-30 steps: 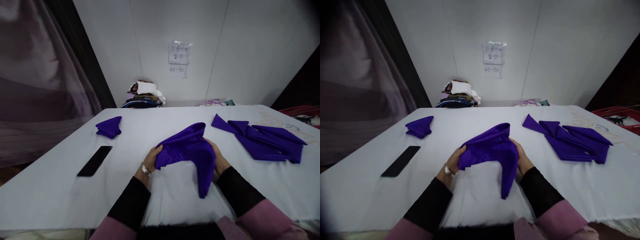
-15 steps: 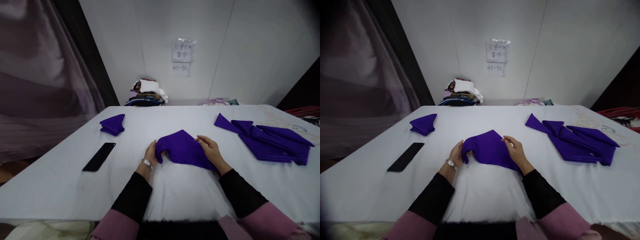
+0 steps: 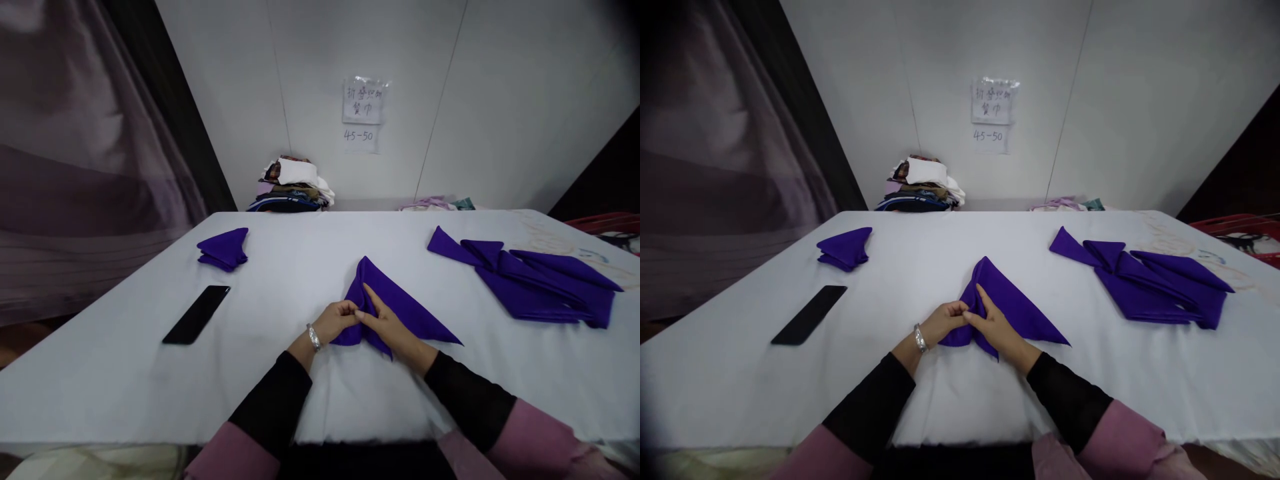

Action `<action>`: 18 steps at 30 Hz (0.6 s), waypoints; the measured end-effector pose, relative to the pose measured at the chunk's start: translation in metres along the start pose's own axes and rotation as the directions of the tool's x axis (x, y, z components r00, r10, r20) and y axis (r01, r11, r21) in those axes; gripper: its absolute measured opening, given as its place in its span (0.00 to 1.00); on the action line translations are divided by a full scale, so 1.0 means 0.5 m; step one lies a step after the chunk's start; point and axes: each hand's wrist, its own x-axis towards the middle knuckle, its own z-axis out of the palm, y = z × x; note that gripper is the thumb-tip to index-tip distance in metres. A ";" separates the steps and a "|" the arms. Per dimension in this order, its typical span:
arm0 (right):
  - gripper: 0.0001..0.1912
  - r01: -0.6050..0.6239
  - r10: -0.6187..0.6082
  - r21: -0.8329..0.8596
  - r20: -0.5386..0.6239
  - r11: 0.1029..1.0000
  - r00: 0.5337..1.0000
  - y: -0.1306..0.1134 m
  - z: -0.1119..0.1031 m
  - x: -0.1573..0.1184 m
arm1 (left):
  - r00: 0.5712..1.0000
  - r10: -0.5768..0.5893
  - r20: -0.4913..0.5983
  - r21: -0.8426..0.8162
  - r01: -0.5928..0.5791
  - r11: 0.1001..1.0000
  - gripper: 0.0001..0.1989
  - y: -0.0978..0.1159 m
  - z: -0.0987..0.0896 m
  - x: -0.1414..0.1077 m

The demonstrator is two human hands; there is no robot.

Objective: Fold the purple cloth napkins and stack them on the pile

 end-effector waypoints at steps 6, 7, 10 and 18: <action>0.24 -0.155 0.142 0.429 0.061 0.890 0.988 -0.022 -0.011 0.006 | 0.992 0.068 -0.111 0.015 -0.067 0.998 0.14 0.035 -0.025 -0.005; 0.20 -0.153 0.137 0.449 0.068 0.880 0.988 -0.034 -0.021 0.005 | 0.984 0.097 -0.152 0.017 -0.096 0.995 0.14 0.045 -0.037 -0.009; 0.18 -0.149 0.142 0.451 0.050 0.880 0.989 -0.084 -0.072 -0.006 | 0.941 0.190 -0.281 0.033 -0.189 0.982 0.15 0.079 -0.084 -0.032; 0.32 0.003 0.052 0.184 -0.290 0.983 0.956 -0.254 -0.254 -0.066 | 0.744 0.412 -0.525 0.139 -0.403 0.905 0.12 0.223 -0.184 -0.160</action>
